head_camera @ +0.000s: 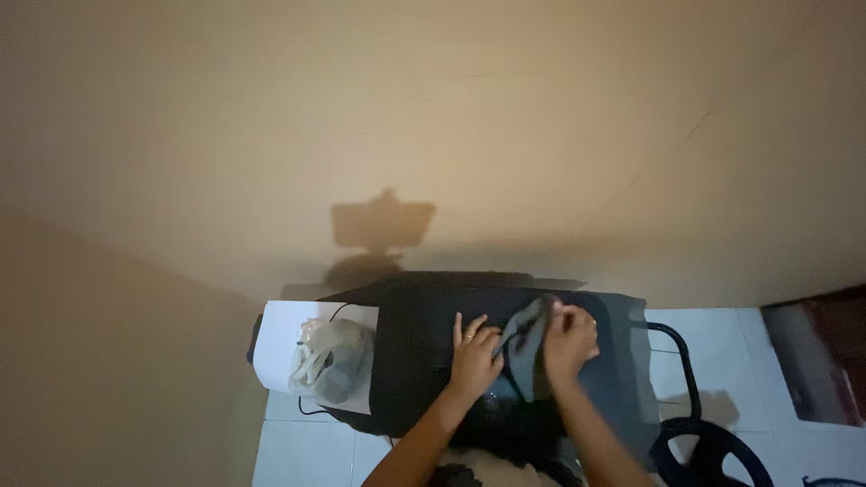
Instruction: The person wipes the top and interior of a Canon printer with a cloth, removes a black ink cartridge, and refills it using a syringe and ink bottle. The cartridge is then placed back into the printer.
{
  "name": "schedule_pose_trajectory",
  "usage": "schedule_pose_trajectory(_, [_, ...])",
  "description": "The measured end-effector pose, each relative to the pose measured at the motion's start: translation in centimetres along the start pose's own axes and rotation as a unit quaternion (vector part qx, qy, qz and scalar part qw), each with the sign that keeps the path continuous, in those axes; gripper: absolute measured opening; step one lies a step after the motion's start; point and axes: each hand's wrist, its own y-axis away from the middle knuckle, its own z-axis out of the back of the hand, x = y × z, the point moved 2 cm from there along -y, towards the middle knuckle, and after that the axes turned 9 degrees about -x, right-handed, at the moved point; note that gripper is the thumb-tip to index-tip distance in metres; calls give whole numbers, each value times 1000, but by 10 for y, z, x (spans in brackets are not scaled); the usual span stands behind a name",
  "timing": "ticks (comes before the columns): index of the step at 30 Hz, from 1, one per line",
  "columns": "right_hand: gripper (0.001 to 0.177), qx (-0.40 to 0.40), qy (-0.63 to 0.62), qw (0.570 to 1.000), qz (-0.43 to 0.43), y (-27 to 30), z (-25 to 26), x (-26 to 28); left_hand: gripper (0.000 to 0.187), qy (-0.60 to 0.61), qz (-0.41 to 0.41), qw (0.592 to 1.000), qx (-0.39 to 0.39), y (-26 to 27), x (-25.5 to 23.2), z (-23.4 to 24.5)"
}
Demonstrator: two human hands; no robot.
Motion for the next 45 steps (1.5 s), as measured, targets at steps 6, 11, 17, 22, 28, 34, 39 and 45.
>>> schedule_pose_trajectory(6, [96,76,113,965,224,61,-4,24,18,-21,-46,991,127,5,11,10])
schedule_pose_trajectory(11, [79,75,173,944,272,39,-16,18,33,-62,3,993,-97,24,39,27])
schedule_pose_trajectory(17, [76,98,139,941,294,19,-38,35,47,-173,111,960,-192,34,78,44])
schedule_pose_trajectory(22, [74,114,113,927,340,38,-54,58,48,-193,165,945,-208,43,92,55])
schedule_pose_trajectory(28, [79,165,124,908,364,79,-74,96,54,-221,169,932,-232,60,100,71])
schedule_pose_trajectory(34, [78,212,142,883,394,103,-89,128,62,-161,203,938,-229,81,116,76])
schedule_pose_trajectory(39, [76,221,129,858,444,129,-92,149,59,-24,286,942,-173,89,138,68])
schedule_pose_trajectory(45, [70,342,129,781,507,179,-62,136,53,125,337,905,-227,101,163,69])
